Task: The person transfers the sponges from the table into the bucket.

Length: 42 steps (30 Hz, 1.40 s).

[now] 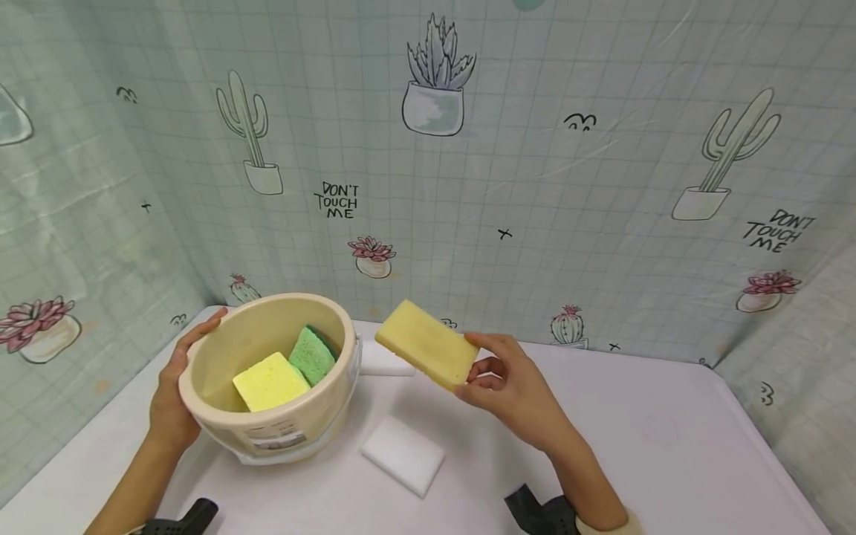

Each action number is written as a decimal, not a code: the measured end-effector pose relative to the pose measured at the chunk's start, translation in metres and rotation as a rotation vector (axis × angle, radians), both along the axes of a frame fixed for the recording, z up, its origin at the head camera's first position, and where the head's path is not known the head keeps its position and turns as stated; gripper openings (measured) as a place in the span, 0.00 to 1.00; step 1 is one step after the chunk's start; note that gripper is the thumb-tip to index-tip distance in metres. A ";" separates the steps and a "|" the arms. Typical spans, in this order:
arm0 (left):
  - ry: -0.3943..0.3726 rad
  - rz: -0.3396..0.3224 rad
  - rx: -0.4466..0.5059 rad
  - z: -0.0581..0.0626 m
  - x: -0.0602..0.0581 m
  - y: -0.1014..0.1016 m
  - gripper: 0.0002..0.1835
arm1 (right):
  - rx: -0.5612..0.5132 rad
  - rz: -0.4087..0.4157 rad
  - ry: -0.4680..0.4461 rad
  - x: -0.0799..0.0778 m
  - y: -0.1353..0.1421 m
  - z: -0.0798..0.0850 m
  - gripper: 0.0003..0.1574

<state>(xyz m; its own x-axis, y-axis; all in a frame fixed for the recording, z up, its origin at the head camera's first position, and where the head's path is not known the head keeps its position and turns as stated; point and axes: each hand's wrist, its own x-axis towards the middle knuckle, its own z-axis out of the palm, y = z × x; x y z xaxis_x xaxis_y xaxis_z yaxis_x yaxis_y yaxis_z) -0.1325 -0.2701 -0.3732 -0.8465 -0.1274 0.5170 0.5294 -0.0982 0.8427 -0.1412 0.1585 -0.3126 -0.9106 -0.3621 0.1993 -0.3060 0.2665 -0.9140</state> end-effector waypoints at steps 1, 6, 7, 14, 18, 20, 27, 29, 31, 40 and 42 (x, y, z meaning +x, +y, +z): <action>0.000 -0.003 -0.003 0.000 0.000 0.000 0.29 | 0.001 -0.003 0.002 0.000 -0.001 0.001 0.40; 0.003 -0.006 -0.005 0.000 0.000 0.000 0.29 | -0.023 0.007 -0.002 0.000 -0.008 0.005 0.41; 0.003 -0.004 -0.003 0.000 0.000 0.000 0.29 | -0.031 0.012 -0.003 0.001 -0.009 0.006 0.41; 0.000 0.004 -0.001 0.001 0.001 0.001 0.29 | -0.067 0.047 0.023 -0.001 -0.026 0.017 0.42; -0.007 0.004 -0.016 0.002 0.001 0.001 0.29 | -0.067 0.057 0.025 -0.002 -0.034 0.022 0.43; -0.014 0.012 -0.021 0.002 0.001 0.002 0.29 | -0.063 0.058 0.029 -0.002 -0.038 0.024 0.42; -0.025 0.024 -0.033 0.003 0.002 0.001 0.30 | -0.093 0.092 0.025 -0.002 -0.050 0.025 0.41; -0.010 0.011 -0.032 0.001 0.001 0.001 0.30 | -0.102 0.103 0.011 -0.002 -0.053 0.023 0.42; -0.001 0.001 -0.032 0.000 0.000 0.000 0.30 | -0.107 0.108 0.008 -0.003 -0.055 0.021 0.42; 0.010 -0.005 -0.015 0.003 0.001 0.000 0.29 | -0.160 0.136 0.021 -0.001 -0.067 0.030 0.42; 0.010 -0.010 -0.025 0.003 0.001 0.001 0.28 | -0.178 0.150 0.014 0.000 -0.070 0.031 0.42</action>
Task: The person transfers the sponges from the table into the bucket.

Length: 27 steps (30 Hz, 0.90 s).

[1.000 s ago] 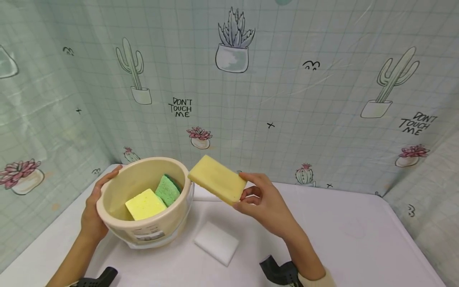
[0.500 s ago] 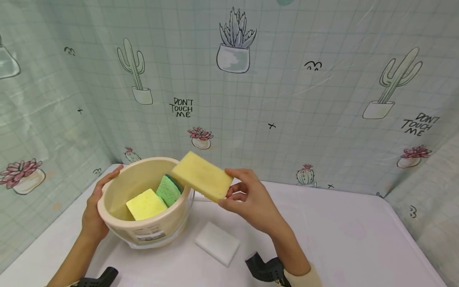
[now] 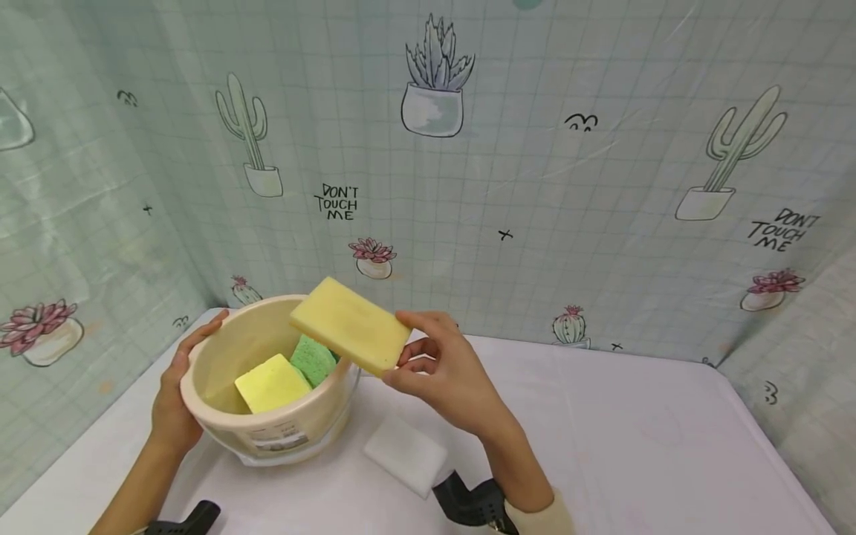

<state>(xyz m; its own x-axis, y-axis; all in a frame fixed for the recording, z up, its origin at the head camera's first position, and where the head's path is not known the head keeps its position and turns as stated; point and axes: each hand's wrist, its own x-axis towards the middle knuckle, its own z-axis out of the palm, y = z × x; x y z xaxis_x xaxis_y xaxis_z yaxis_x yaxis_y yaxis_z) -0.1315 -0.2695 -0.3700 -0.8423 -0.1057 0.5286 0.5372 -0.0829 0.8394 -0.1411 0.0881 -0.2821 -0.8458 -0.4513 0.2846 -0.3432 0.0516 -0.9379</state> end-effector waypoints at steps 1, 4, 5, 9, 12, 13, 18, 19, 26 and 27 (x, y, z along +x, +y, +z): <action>-0.002 0.002 -0.002 0.000 0.000 0.000 0.28 | -0.004 0.006 -0.003 0.000 -0.002 0.000 0.42; -0.011 0.010 0.001 0.000 0.001 0.000 0.29 | -0.020 0.017 -0.014 0.001 -0.007 0.000 0.43; -0.014 0.014 0.003 0.000 0.000 0.000 0.29 | -0.024 0.016 -0.016 0.001 -0.008 0.000 0.43; -0.024 0.025 0.005 -0.001 0.000 0.000 0.29 | -0.058 0.022 -0.025 0.003 -0.016 -0.002 0.42; -0.014 0.019 -0.011 -0.001 0.000 -0.001 0.29 | -0.065 0.022 -0.010 0.004 -0.023 -0.005 0.42; -0.009 0.012 -0.016 -0.002 0.000 -0.001 0.29 | -0.064 0.017 -0.001 0.005 -0.025 -0.006 0.43; -0.006 -0.002 -0.019 -0.002 0.000 -0.001 0.29 | -0.062 -0.028 0.038 0.006 -0.040 -0.013 0.44; -0.010 0.004 -0.017 -0.002 0.000 -0.001 0.29 | -0.055 -0.039 0.044 0.006 -0.042 -0.014 0.44; -0.017 0.025 -0.001 -0.003 -0.001 -0.001 0.29 | -0.015 -0.059 0.047 0.007 -0.059 -0.022 0.44; -0.012 0.019 -0.004 -0.003 -0.001 -0.001 0.28 | -0.009 -0.060 0.050 0.006 -0.061 -0.022 0.44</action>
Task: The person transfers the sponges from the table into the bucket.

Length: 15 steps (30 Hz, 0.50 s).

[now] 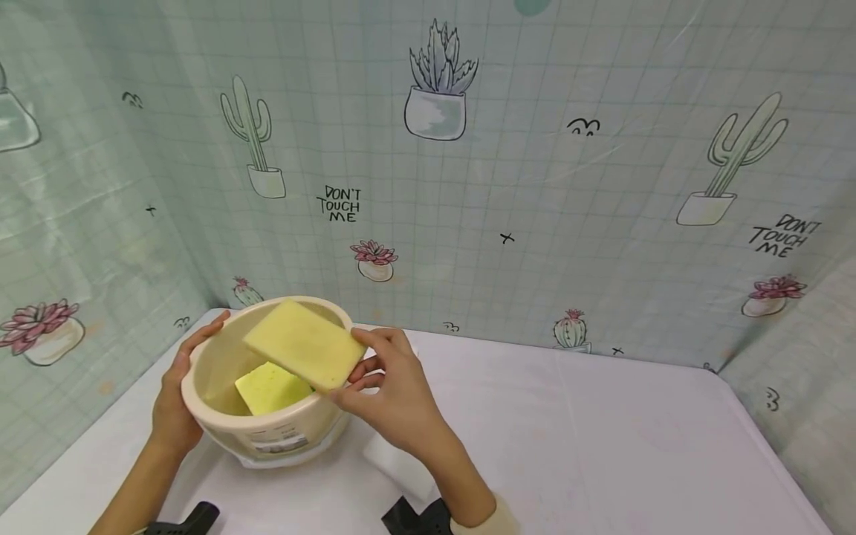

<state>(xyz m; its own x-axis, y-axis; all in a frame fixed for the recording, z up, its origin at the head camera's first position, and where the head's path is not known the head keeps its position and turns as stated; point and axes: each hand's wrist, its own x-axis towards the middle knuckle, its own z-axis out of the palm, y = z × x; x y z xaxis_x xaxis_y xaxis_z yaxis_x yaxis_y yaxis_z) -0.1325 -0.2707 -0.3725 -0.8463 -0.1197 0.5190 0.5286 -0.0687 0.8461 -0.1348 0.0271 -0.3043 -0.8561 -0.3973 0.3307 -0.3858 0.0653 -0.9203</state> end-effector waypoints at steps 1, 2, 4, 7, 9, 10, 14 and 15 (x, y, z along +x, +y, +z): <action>0.004 -0.004 -0.001 0.000 0.000 0.000 0.28 | 0.009 -0.002 0.003 0.000 -0.002 0.000 0.43; 0.007 -0.009 -0.001 0.000 0.000 0.000 0.28 | 0.020 -0.004 0.010 -0.001 -0.004 0.000 0.43; 0.013 -0.009 0.000 0.000 0.000 0.000 0.28 | 0.043 -0.004 0.024 -0.002 -0.008 0.001 0.43; 0.018 -0.019 -0.001 0.000 0.000 0.000 0.28 | 0.095 -0.004 0.055 -0.003 -0.014 0.005 0.43; 0.019 -0.023 0.001 0.000 0.000 0.000 0.28 | 0.122 0.005 0.072 -0.003 -0.017 0.008 0.42; 0.022 -0.025 0.006 0.000 0.000 0.000 0.28 | 0.136 0.010 0.079 -0.003 -0.019 0.010 0.42; 0.025 -0.024 0.012 -0.001 0.000 0.000 0.28 | 0.167 0.018 0.091 -0.002 -0.022 0.014 0.42; 0.024 -0.023 0.011 -0.001 -0.001 -0.001 0.28 | 0.174 0.017 0.094 -0.002 -0.023 0.014 0.43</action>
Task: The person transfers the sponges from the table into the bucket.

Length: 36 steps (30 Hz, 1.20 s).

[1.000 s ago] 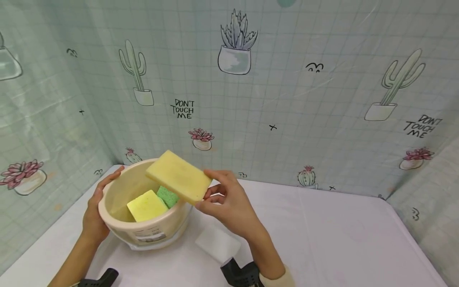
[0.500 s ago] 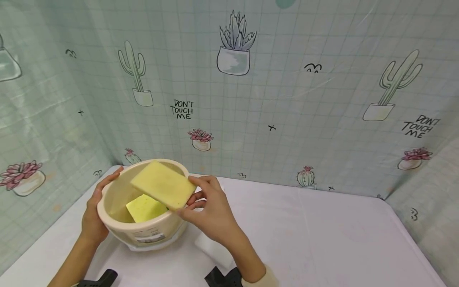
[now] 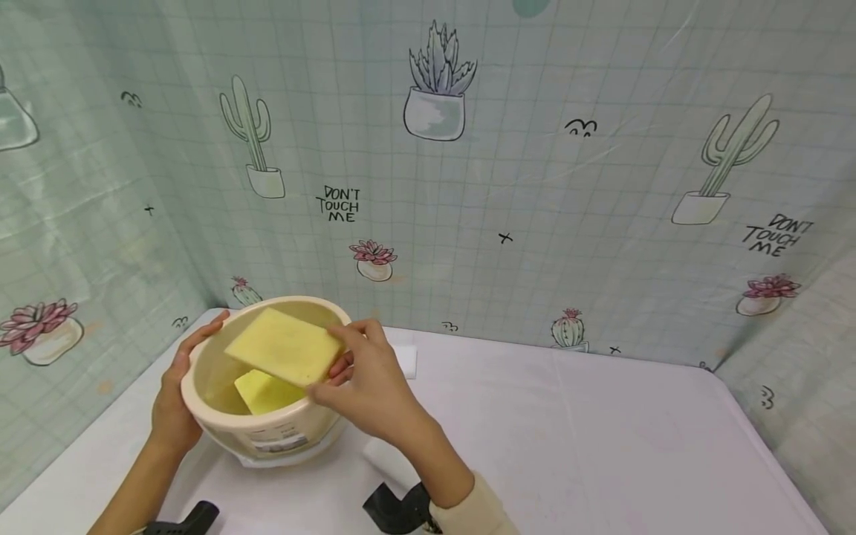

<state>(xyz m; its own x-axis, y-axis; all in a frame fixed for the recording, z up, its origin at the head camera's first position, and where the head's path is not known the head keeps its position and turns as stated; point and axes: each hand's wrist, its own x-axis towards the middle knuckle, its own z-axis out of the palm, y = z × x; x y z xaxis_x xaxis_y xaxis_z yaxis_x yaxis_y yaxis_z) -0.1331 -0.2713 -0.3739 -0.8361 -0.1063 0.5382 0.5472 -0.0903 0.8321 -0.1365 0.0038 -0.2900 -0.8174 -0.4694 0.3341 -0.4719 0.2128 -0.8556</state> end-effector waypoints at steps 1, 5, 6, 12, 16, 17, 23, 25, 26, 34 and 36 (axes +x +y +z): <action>-0.001 0.002 -0.001 0.000 0.000 0.000 0.28 | 0.004 0.000 0.003 0.000 -0.001 0.000 0.43; -0.013 0.017 -0.012 -0.001 0.000 0.000 0.29 | 0.037 0.004 0.026 -0.001 -0.007 0.003 0.43; -0.016 0.019 -0.013 -0.001 0.000 0.000 0.29 | 0.047 0.008 0.028 -0.001 -0.009 0.004 0.43; -0.040 0.055 0.001 0.000 0.001 0.002 0.29 | 0.119 0.032 0.036 -0.004 -0.025 0.009 0.43; -0.032 0.041 -0.011 0.000 0.000 0.001 0.29 | 0.173 0.030 0.059 -0.006 -0.031 0.010 0.43; -0.028 0.036 -0.016 0.000 0.000 0.001 0.29 | 0.182 0.026 0.064 -0.006 -0.032 0.010 0.43; -0.001 0.013 -0.032 -0.001 -0.002 -0.001 0.28 | 0.255 -0.027 0.099 -0.008 -0.035 0.013 0.42; 0.000 0.011 -0.029 -0.001 -0.002 -0.001 0.28 | 0.284 -0.047 0.103 -0.008 -0.036 0.014 0.42; 0.000 0.013 -0.026 -0.001 -0.002 -0.001 0.28 | 0.294 -0.053 0.102 -0.007 -0.037 0.014 0.42; 0.000 0.025 -0.040 0.002 0.000 0.000 0.29 | 0.355 -0.073 0.135 -0.004 -0.044 0.015 0.40; 0.001 0.022 -0.043 0.002 0.001 0.000 0.29 | 0.365 -0.086 0.146 -0.004 -0.045 0.015 0.39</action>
